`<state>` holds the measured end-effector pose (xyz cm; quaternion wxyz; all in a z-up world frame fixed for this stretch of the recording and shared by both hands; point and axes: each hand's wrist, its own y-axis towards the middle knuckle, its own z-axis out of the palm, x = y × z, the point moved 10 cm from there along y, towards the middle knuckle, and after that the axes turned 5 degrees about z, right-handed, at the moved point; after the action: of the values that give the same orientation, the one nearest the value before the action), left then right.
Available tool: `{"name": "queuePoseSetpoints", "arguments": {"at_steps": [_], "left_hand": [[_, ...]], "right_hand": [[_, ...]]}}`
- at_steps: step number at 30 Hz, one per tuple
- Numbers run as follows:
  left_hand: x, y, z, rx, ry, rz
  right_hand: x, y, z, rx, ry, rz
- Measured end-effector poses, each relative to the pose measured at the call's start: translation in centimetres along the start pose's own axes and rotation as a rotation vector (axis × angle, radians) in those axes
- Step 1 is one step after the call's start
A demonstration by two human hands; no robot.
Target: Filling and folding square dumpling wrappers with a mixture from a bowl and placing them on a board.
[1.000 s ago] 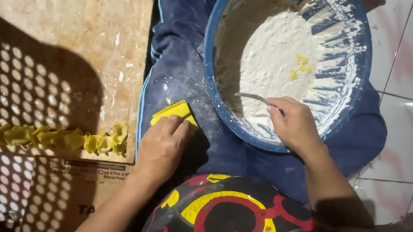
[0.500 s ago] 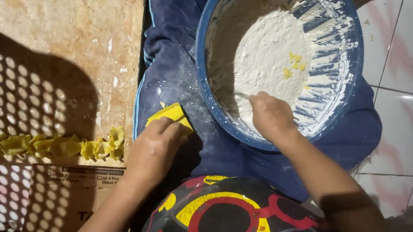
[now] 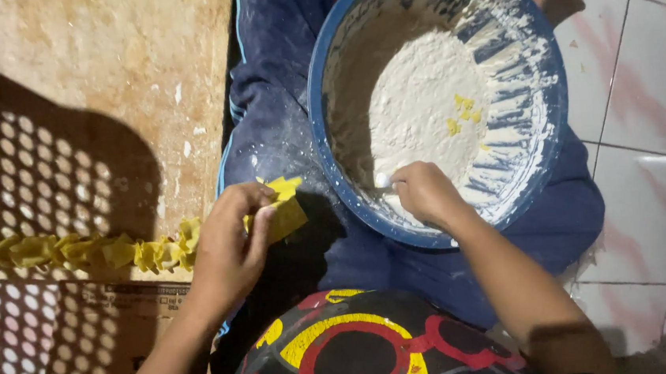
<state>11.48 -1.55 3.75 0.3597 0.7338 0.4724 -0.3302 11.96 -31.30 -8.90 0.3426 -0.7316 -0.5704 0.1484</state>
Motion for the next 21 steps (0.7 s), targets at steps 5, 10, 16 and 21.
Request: {"name": "queuePoseSetpoints", "arguments": {"at_steps": [5,10,16,21], "left_hand": [[2.1,-0.2,-0.6,-0.178,-0.602,-0.394],[2.9,0.3,1.9,-0.417,-0.980,-0.736],[5.5,1.2,9.7,-0.316,-1.135,-0.705],[1.2,3.1,12.4,-0.209,-1.080,-0.611]], "right_hand": [[-0.8,-0.3,-0.6,0.003,0.426,-0.018],[-1.0,-1.2,-1.7,-0.072,0.770,-0.083],[0.3,-3.1,-3.0,-0.158,1.110,-0.230],[2.7,-5.0,-4.9,-0.207,1.350,-0.476]]}}
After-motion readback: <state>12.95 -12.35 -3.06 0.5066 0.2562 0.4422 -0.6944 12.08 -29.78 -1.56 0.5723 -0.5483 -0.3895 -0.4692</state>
